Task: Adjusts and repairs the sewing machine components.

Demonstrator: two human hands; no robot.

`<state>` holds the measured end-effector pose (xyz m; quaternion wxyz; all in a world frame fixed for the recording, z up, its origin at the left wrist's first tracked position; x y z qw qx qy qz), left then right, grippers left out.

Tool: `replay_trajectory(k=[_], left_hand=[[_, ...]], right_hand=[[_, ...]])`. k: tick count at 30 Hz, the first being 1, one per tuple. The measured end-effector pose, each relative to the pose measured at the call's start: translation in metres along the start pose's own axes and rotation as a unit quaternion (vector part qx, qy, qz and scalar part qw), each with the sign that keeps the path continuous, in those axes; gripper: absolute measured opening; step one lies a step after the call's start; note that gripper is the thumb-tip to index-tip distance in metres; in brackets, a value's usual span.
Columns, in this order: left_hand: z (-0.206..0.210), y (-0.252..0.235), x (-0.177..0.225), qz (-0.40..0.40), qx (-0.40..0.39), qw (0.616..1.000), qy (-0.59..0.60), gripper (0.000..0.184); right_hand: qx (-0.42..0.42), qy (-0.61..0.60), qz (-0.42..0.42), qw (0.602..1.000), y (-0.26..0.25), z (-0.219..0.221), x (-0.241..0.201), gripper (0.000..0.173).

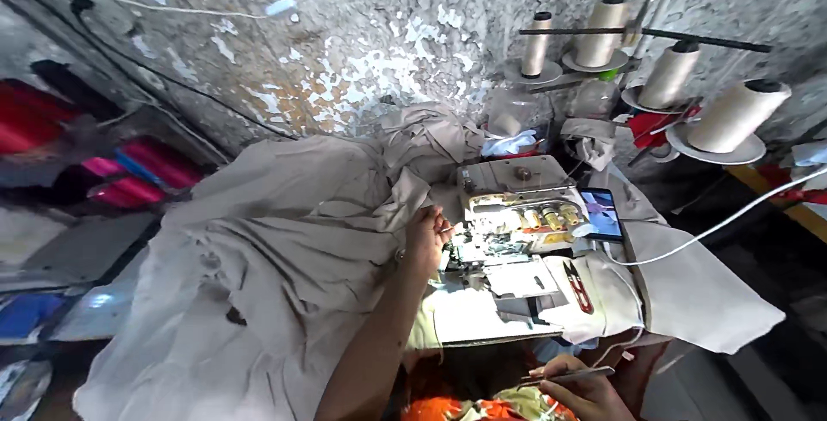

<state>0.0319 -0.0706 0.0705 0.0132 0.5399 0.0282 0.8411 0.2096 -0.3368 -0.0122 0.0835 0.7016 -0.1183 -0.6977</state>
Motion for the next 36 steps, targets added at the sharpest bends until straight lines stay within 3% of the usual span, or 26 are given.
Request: replay_trajectory(k=[10, 14, 17, 20, 23, 25, 28, 32, 34, 36], left_hand=[[0.014, 0.058, 0.047, -0.022, -0.046, 0.989, 0.137, 0.028], [0.007, 0.109, 0.037, -0.035, -0.185, 0.98, 0.069, 0.031], [-0.013, 0.146, 0.001, -0.042, -0.278, 0.96, 0.001, 0.026], [-0.033, 0.161, -0.024, -0.081, -0.232, 0.969, -0.03, 0.024], [-0.056, 0.164, -0.041, -0.075, -0.186, 0.979, -0.048, 0.022], [-0.069, 0.16, -0.047, -0.092, -0.171, 0.976, -0.094, 0.02], [-0.073, 0.145, -0.056, -0.14, -0.15, 0.966, -0.154, 0.031], [-0.052, 0.133, -0.064, -0.115, -0.154, 0.977, -0.092, 0.033], [-0.042, 0.13, -0.061, -0.063, -0.133, 0.986, -0.081, 0.026], [-0.042, 0.129, -0.059, -0.003, -0.142, 0.984, -0.105, 0.024]], right_hand=[[-0.012, -0.032, 0.009, 0.999, -0.014, 0.017, 0.0, 0.013], [-0.005, -0.196, 0.048, 0.979, -0.036, 0.021, 0.0, 0.03], [-0.016, -0.233, 0.152, 0.96, -0.054, 0.033, -0.024, 0.034], [-0.047, -0.269, 0.23, 0.934, -0.075, 0.051, -0.039, 0.031], [-0.042, -0.331, 0.221, 0.917, -0.087, 0.062, -0.044, 0.019], [-0.004, -0.273, 0.172, 0.947, -0.083, 0.063, -0.046, 0.013], [-0.011, -0.071, 0.101, 0.992, -0.066, 0.06, -0.038, 0.018], [-0.075, 0.154, -0.018, 0.985, -0.044, 0.054, -0.017, 0.03], [0.0, 0.203, -0.067, 0.977, -0.036, 0.043, -0.008, 0.029], [0.141, 0.218, -0.095, 0.961, -0.033, 0.018, -0.005, 0.025]])
Point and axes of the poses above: each hand's wrist, its own y-axis away from the middle knuckle, its own z-axis out of the palm, x = y × z, the point moved 2 cm from there along -y, towards the middle knuckle, and after that the axes turned 13 degrees about z, right-handed, at the moved point
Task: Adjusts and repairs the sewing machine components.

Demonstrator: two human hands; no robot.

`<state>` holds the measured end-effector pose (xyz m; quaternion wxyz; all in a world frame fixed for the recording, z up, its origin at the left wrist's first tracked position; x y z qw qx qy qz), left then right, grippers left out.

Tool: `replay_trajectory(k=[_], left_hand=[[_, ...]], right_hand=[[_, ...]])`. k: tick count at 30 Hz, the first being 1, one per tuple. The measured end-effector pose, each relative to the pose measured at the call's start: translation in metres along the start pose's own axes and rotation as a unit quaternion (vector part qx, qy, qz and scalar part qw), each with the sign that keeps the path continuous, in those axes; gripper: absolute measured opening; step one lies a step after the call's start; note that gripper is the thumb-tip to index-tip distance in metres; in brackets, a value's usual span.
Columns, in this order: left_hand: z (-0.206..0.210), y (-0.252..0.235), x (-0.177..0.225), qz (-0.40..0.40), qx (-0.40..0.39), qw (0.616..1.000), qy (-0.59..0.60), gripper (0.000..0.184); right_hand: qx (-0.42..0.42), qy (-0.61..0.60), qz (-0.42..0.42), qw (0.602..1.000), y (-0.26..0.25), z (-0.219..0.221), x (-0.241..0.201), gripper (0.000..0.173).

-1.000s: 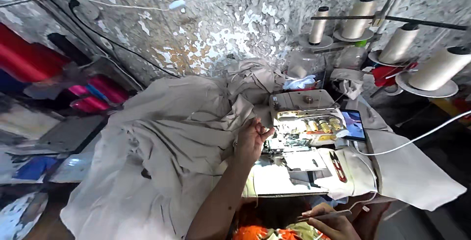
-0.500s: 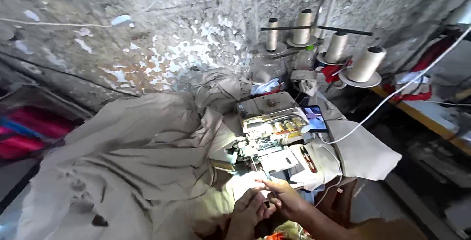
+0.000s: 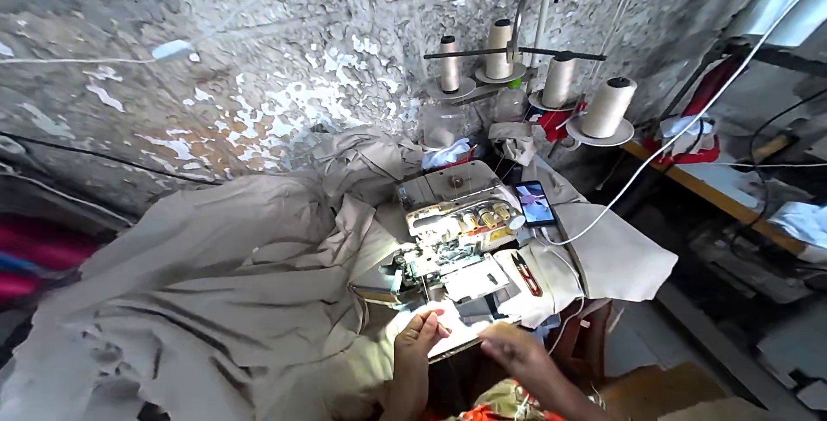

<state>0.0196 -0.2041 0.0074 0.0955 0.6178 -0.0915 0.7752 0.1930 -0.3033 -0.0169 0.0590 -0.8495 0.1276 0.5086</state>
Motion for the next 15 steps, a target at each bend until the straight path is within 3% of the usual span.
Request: replay_trajectory(k=[2, 4, 8, 11, 15], left_hand=[[-0.004, 0.005, -0.001, 0.037, -0.007, 0.998, -0.051, 0.023], [-0.007, 0.014, -0.004, 0.042, -0.012, 0.995, -0.094, 0.021], [-0.007, 0.039, -0.019, 0.058, -0.061, 0.99, -0.114, 0.02], [-0.011, 0.06, -0.033, 0.077, -0.104, 0.983, -0.134, 0.023], [-0.016, 0.076, -0.043, 0.027, -0.099, 0.987, -0.123, 0.021]], right_hand=[[0.14, 0.055, 0.038, 0.988, -0.012, -0.032, 0.014, 0.023], [0.19, 0.112, 0.132, 0.966, -0.033, -0.063, 0.03, 0.03], [0.113, 0.223, 0.288, 0.925, -0.073, -0.082, 0.057, 0.044], [0.092, 0.282, 0.291, 0.91, -0.083, -0.074, 0.059, 0.043], [0.054, 0.308, 0.308, 0.898, -0.09, -0.074, 0.048, 0.042]])
Point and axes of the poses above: each hand's wrist, its own y-axis away from the middle knuckle, its own z-axis out of the palm, x = y × z, the point moved 2 cm from there along -y, towards the middle knuckle, and after that the axes turned 13 degrees about z, right-handed, at the moved point
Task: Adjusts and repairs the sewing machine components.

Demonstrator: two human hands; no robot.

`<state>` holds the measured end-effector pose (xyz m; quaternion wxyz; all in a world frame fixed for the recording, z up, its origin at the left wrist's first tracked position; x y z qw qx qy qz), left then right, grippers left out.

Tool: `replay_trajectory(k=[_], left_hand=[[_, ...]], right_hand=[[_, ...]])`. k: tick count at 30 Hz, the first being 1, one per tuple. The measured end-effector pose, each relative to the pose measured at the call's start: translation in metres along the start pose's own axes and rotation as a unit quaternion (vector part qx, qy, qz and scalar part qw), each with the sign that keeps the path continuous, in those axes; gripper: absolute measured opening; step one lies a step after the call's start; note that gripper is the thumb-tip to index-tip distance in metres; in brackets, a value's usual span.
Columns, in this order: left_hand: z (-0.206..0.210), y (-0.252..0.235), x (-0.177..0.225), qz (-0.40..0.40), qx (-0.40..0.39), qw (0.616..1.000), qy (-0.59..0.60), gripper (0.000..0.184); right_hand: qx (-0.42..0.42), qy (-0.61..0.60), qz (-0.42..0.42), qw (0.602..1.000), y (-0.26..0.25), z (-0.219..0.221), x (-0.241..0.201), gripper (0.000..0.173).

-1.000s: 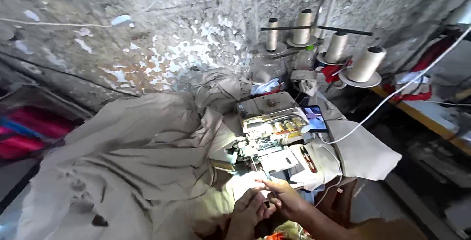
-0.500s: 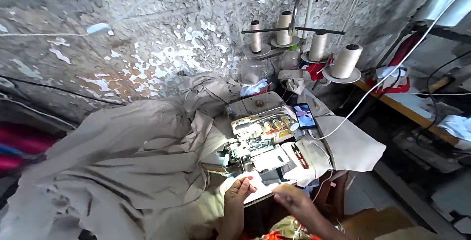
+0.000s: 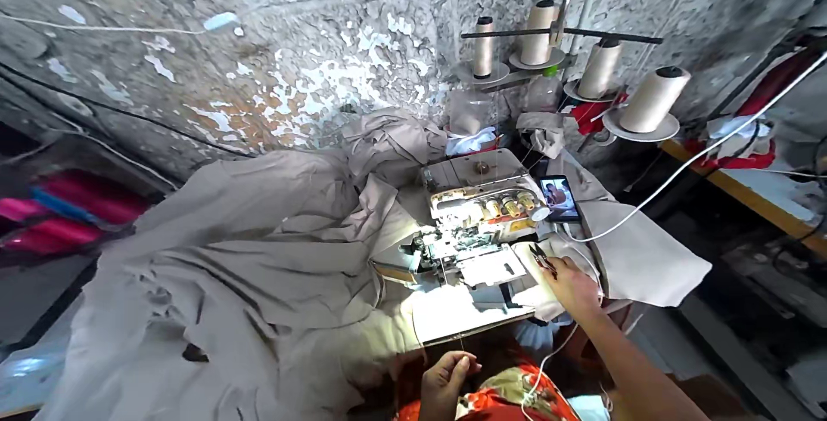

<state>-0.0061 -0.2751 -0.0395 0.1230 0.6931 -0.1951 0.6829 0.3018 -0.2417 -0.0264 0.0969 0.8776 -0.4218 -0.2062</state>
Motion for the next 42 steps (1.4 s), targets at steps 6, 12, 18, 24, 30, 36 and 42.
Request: replay_trajectory(k=[6, 12, 18, 24, 30, 36, 42], left_hand=[[0.0, 0.008, -0.006, -0.014, -0.003, 1.0, 0.013, 0.021], [-0.001, 0.012, -0.008, -0.021, 0.003, 1.0, 0.006, 0.021], [-0.005, 0.012, -0.027, -0.045, -0.015, 0.998, -0.031, 0.021], [-0.014, 0.001, -0.064, -0.091, -0.064, 0.986, -0.125, 0.027], [-0.018, -0.002, -0.073, -0.116, -0.05, 0.984, -0.128, 0.029], [-0.018, -0.007, -0.081, -0.144, -0.062, 0.971, -0.178, 0.03], [-0.015, -0.02, -0.075, -0.216, -0.082, 0.947, -0.226, 0.028]], right_hand=[[-0.028, -0.007, 0.033, 0.999, -0.017, -0.006, -0.011, 0.051], [-0.039, -0.059, 0.06, 0.996, -0.024, -0.009, -0.007, 0.043], [-0.038, -0.448, -0.06, 0.891, 0.028, 0.0, 0.007, 0.036], [-0.306, -0.437, -0.087, 0.842, 0.095, 0.032, -0.029, 0.028], [-0.351, -0.409, -0.099, 0.837, 0.096, 0.071, -0.062, 0.027], [-0.351, -0.412, -0.041, 0.84, 0.088, 0.086, -0.078, 0.03], [-0.357, -0.415, -0.04, 0.836, 0.088, 0.086, -0.091, 0.021]])
Point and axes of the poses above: each hand's wrist, its own y-axis away from the middle knuckle, its own z-axis out of the palm, x = y × z, the point moved 2 cm from there along -y, towards the middle knuckle, and after that the axes turned 13 degrees about z, right-handed, at the moved point
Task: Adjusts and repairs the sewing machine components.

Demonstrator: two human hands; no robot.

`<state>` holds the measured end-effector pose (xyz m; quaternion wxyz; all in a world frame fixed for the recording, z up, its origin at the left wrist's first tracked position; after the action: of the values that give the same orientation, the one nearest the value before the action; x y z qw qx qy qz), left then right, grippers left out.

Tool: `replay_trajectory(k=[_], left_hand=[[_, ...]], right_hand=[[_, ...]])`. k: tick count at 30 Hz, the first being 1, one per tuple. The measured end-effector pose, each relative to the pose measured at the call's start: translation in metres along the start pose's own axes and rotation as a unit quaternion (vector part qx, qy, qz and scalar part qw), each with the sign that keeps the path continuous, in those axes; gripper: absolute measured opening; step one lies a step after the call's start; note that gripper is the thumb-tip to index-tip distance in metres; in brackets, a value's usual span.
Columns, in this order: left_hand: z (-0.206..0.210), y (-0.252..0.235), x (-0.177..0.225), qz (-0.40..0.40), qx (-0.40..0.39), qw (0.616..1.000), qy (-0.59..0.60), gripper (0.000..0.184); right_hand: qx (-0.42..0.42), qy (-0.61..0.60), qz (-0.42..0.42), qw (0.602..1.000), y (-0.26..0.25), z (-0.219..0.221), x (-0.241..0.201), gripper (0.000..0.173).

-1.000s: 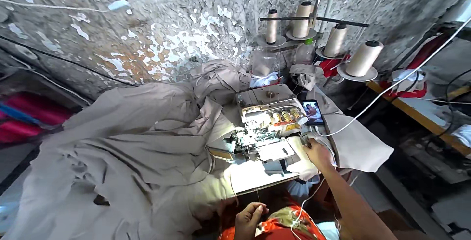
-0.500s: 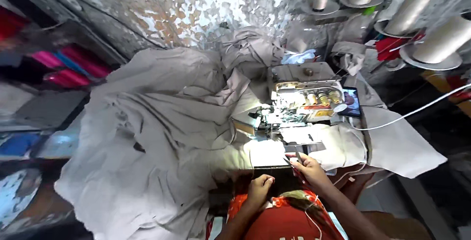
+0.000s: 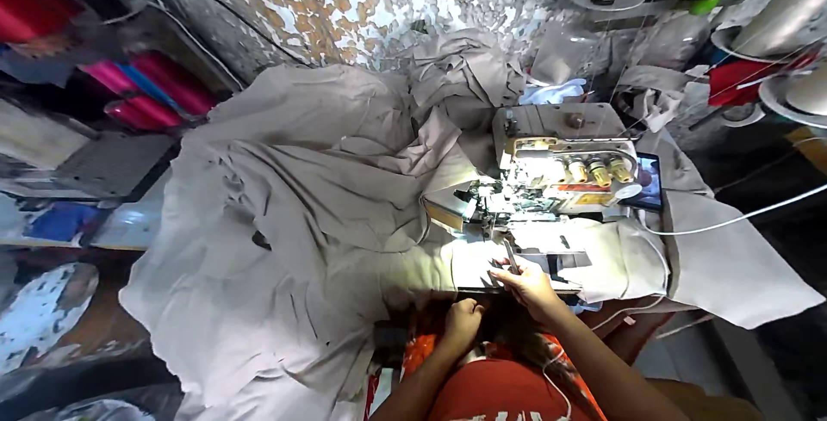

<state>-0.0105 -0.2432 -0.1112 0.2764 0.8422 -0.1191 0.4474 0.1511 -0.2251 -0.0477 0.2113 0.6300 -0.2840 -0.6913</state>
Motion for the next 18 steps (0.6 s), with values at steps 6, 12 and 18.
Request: replay_trajectory(k=[6, 12, 18], left_hand=[[0.002, -0.005, -0.001, -0.057, 0.005, 0.998, 0.003, 0.031], [0.005, -0.005, -0.005, -0.123, -0.02, 0.992, -0.01, 0.028], [0.006, -0.007, -0.005, -0.149, -0.013, 0.989, 0.006, 0.027]], right_hand=[[0.019, -0.002, -0.023, 1.0, 0.0, -0.01, 0.006, 0.018], [-0.001, -0.006, -0.008, 1.0, 0.003, -0.012, 0.006, 0.018], [0.002, -0.011, -0.017, 1.0, -0.003, 0.0, -0.006, 0.018]])
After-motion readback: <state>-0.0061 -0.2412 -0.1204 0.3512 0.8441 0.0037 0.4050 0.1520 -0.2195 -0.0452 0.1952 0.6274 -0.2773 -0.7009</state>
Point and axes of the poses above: each hand's wrist, its own y-axis away from the middle knuckle, its own z-axis out of the palm, x = y × z, the point moved 2 cm from there along -y, towards the middle knuckle, and after that the axes turned 13 degrees about z, right-handed, at the moved point
